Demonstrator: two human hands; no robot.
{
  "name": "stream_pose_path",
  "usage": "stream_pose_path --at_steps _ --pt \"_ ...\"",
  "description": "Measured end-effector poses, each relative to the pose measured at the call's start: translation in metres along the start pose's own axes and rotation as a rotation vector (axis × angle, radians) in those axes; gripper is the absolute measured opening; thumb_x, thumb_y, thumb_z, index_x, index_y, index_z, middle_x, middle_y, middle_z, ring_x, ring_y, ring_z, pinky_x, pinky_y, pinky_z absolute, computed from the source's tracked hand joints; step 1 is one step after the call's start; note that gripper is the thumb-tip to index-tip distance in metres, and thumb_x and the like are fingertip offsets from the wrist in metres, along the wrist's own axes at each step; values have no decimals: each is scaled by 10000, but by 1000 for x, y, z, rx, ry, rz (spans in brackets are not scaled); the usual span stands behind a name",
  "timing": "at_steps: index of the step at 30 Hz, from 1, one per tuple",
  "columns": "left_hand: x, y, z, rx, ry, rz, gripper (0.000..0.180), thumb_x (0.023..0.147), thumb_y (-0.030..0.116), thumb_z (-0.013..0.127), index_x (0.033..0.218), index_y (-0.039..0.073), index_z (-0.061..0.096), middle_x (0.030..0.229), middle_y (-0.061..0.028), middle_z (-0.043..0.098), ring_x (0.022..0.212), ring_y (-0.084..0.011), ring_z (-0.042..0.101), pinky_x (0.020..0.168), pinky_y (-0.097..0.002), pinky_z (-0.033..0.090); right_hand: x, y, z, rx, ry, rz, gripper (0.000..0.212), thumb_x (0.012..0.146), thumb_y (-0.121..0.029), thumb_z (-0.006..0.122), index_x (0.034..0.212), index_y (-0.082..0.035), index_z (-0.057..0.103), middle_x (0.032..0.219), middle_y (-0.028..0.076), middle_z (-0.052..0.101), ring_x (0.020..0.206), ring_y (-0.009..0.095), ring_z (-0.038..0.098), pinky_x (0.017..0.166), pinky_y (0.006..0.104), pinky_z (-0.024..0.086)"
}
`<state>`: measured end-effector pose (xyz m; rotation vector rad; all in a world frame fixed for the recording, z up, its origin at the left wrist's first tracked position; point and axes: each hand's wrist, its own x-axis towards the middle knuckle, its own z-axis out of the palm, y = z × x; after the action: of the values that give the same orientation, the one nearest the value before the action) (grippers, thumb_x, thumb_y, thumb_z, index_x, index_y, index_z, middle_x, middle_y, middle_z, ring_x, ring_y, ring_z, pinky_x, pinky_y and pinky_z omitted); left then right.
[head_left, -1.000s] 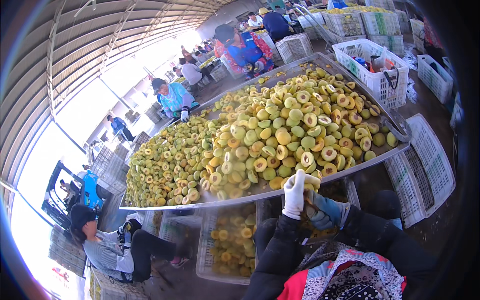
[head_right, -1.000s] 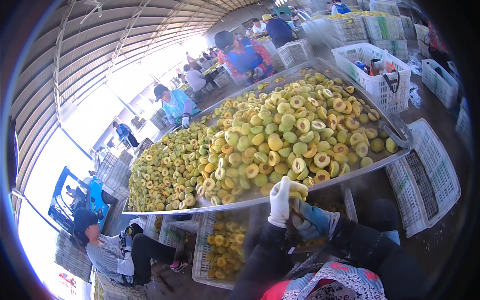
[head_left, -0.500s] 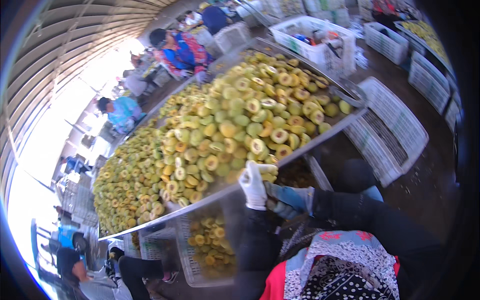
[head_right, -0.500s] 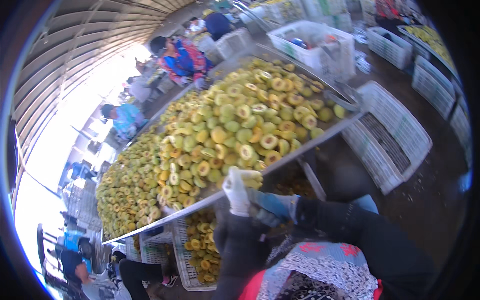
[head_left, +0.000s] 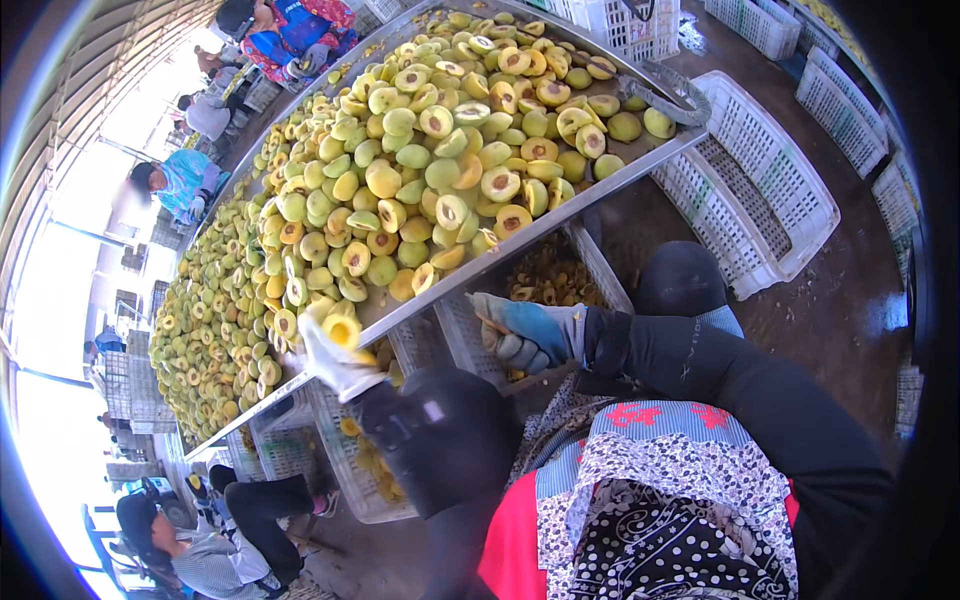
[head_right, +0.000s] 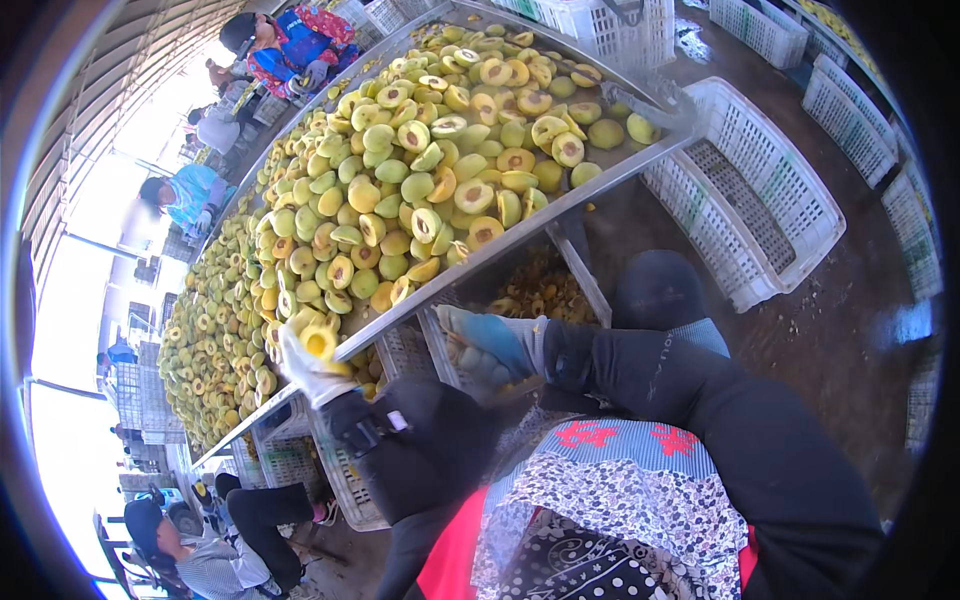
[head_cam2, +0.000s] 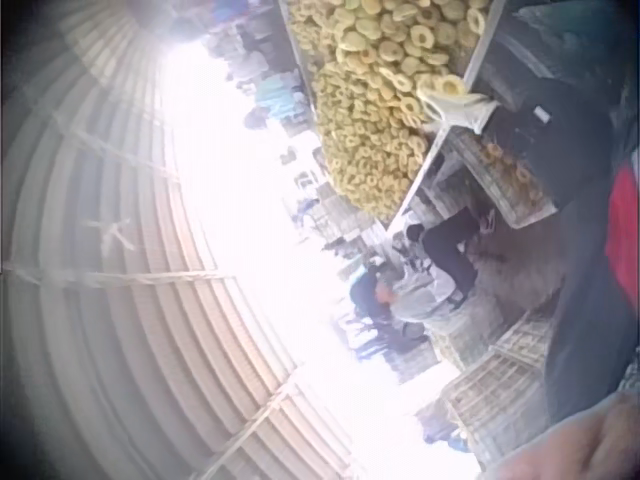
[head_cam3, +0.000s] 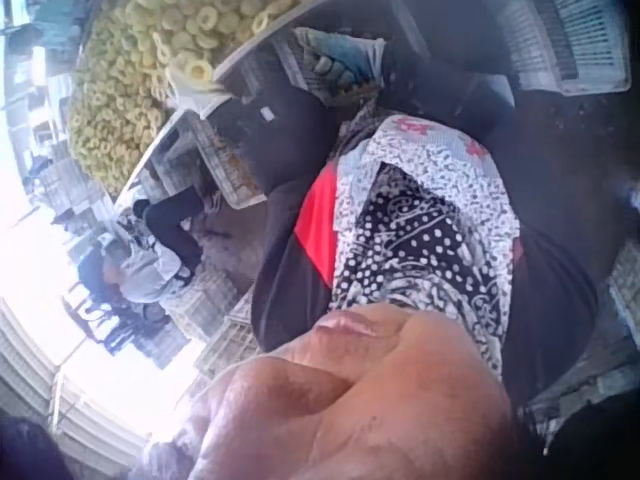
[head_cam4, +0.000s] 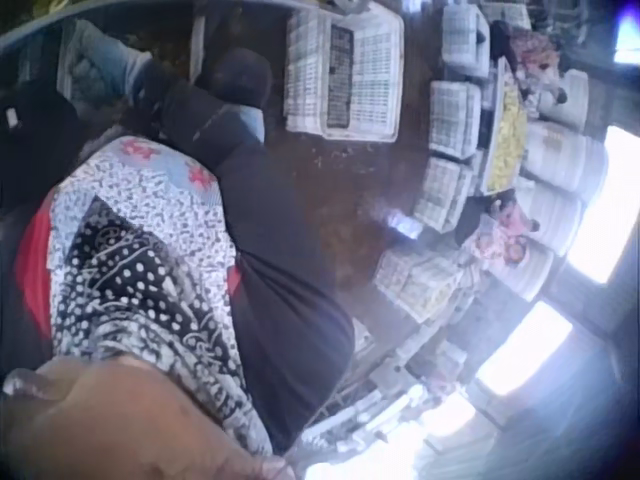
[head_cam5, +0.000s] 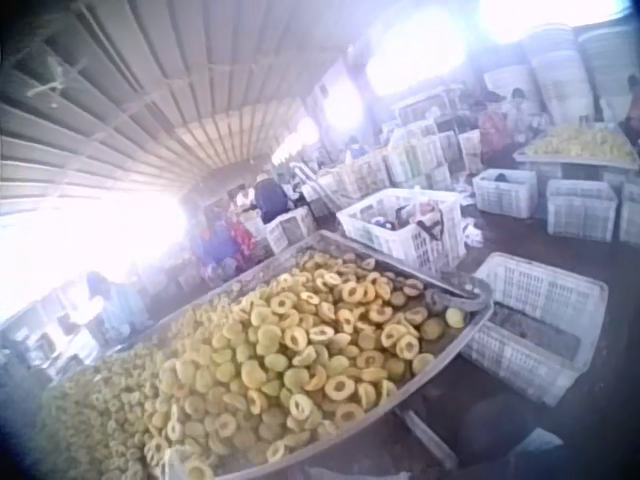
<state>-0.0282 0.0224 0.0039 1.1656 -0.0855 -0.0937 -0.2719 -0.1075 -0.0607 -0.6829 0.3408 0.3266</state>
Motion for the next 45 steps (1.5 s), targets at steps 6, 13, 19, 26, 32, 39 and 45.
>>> stream_pose_path --at_steps 6,13,19,26,32,39,45 --pt "23 17 -10 711 -161 222 213 905 211 657 968 9 682 905 -84 668 756 -136 600 659 -268 493 -10 -14 39 -168 206 -58 618 962 -706 305 799 -138 485 533 -60 343 409 64 300 372 242 254" --pt "32 -79 59 1772 -340 279 534 819 425 627 1205 57 606 1203 -251 641 1115 -382 619 943 -428 478 -7 -30 33 -180 341 -183 520 997 -572 433 829 -116 616 641 -16 535 472 71 473 455 255 396" --pt "51 -74 41 1351 -379 399 504 778 351 741 1170 61 616 1031 -168 702 961 -291 673 829 -373 518 -13 -42 34 -258 439 -438 603 979 -648 366 762 -109 527 540 -7 464 390 111 432 341 275 374" --pt "-33 -32 69 292 -870 -184 429 938 83 609 1346 56 482 1171 -135 631 921 -199 661 782 -294 570 20 -41 -5 -298 520 -875 421 1011 -402 542 823 -41 645 682 13 612 653 53 521 571 260 446" --pt "-88 -45 85 385 -915 169 339 970 175 597 1227 -34 525 1131 -185 661 948 -222 668 802 -309 561 20 -30 1 -597 626 -807 432 1001 -417 553 930 -11 681 740 93 672 685 124 552 653 334 487" --pt "-96 -53 91 368 -843 87 395 1056 288 362 1218 -21 549 976 -192 689 789 -193 659 703 -283 546 15 -30 10 -585 608 -756 453 1020 -403 522 939 23 653 751 101 659 761 97 546 690 316 490" --pt "-91 -49 87 254 -836 -171 451 1052 321 334 1164 -36 585 910 -183 688 751 -180 653 671 -278 534 20 -27 4 -609 607 -700 465 1021 -417 510 945 14 668 747 63 654 736 96 552 671 307 483"
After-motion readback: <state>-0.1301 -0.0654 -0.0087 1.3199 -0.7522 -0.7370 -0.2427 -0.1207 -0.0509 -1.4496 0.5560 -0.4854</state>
